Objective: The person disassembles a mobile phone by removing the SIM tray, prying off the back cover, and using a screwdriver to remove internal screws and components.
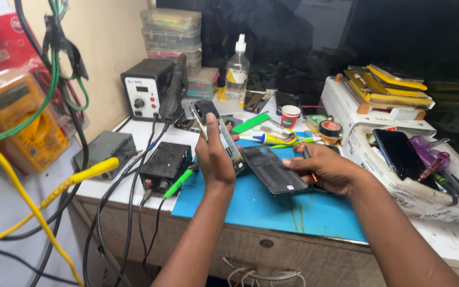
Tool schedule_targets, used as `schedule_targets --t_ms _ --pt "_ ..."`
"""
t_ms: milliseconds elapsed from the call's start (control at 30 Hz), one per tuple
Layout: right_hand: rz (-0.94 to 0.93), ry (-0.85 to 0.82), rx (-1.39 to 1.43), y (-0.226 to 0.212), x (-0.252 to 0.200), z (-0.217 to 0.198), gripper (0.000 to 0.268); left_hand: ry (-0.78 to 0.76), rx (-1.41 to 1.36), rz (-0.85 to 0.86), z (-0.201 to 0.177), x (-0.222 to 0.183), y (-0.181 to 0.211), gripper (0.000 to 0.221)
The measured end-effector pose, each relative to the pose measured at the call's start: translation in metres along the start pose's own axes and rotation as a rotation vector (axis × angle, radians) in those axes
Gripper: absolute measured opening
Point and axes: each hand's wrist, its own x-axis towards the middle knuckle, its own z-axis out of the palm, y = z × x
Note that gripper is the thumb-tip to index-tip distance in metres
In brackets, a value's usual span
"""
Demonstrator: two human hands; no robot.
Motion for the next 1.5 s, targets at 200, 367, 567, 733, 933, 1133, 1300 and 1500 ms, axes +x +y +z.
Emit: schedule_targets --t_ms 200,367,567,733,933,1133,1300,1500 --pt "0.017 -0.129 -0.279 -0.029 0.029 -0.002 0.05 0.033 0.167 0.087 0.004 -0.007 0.004 0.071" --pt "-0.087 0.164 -0.691 -0.046 0.052 0.015 0.042 0.029 0.111 0.01 0.005 -0.006 0.007 0.072" --pt "-0.391 0.47 -0.634 -0.032 0.049 0.008 0.039 0.017 0.105 -0.04 0.004 -0.004 0.006 0.074" --pt "-0.375 0.2 -0.87 -0.033 0.023 0.002 0.066 0.001 0.102 -0.029 0.004 -0.005 0.005 0.074" --pt "-0.169 0.108 -1.083 -0.032 0.009 0.015 0.084 -0.003 0.11 -0.02 0.003 -0.005 0.004 0.074" --pt "-0.286 0.35 -0.931 -0.025 0.02 -0.002 0.066 -0.013 0.147 -0.026 0.004 -0.006 0.005 0.076" --pt "-0.453 0.478 -0.731 -0.023 0.019 -0.001 0.051 -0.018 0.14 -0.034 0.005 -0.007 0.007 0.078" --pt "0.036 0.41 -1.07 -0.033 -0.007 0.008 0.057 -0.019 0.154 -0.043 0.005 -0.007 0.005 0.079"
